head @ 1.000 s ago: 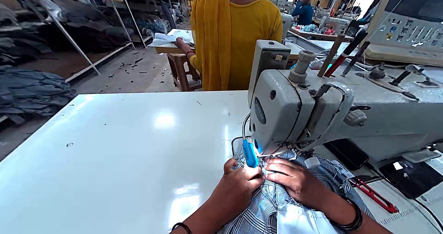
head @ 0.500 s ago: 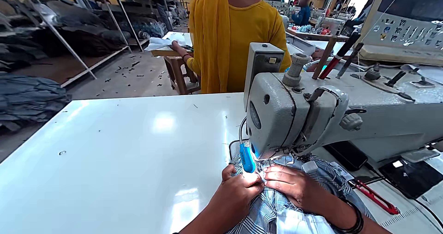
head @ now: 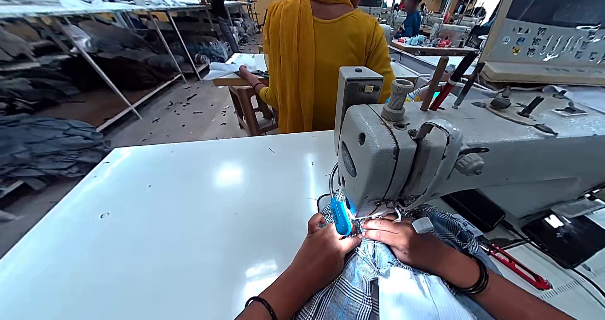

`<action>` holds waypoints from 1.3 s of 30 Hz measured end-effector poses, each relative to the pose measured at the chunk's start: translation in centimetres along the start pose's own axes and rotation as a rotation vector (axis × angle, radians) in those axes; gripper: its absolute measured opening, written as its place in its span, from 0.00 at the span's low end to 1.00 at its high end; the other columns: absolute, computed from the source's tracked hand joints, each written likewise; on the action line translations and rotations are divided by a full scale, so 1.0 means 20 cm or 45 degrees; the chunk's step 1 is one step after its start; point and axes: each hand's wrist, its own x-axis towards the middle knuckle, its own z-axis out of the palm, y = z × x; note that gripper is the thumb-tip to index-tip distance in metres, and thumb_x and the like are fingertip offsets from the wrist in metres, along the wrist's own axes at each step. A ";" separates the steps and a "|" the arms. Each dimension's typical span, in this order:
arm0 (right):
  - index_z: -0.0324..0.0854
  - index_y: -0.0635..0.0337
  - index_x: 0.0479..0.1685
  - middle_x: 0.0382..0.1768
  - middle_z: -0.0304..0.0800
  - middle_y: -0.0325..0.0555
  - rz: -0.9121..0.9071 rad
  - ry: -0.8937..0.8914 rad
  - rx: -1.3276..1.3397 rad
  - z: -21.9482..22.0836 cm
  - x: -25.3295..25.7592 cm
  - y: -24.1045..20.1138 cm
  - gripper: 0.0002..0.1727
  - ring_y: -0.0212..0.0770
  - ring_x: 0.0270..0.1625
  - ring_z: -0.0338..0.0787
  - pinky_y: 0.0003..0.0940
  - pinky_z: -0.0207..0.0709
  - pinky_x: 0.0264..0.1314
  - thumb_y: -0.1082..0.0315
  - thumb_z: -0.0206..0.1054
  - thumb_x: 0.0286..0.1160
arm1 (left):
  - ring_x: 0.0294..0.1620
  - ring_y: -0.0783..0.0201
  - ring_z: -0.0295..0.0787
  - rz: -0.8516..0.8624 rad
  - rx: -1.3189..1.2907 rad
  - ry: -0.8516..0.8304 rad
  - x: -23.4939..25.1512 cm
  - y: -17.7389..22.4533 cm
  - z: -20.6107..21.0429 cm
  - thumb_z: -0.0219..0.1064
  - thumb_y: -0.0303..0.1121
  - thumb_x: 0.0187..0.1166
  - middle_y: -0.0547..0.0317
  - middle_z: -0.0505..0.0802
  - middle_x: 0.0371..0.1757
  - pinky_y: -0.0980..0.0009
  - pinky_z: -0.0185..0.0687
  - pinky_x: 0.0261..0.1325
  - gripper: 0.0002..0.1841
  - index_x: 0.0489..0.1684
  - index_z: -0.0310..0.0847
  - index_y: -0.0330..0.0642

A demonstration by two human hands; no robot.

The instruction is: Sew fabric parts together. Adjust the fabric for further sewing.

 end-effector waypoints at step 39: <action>0.94 0.49 0.46 0.37 0.97 0.43 0.050 0.123 -0.135 0.06 0.00 0.07 0.18 0.40 0.41 0.96 0.33 0.86 0.42 0.76 0.58 0.71 | 0.35 0.56 0.89 0.104 -0.189 -0.035 0.02 -0.09 0.01 0.62 0.26 0.71 0.57 0.91 0.31 0.42 0.67 0.57 0.16 0.38 0.97 0.55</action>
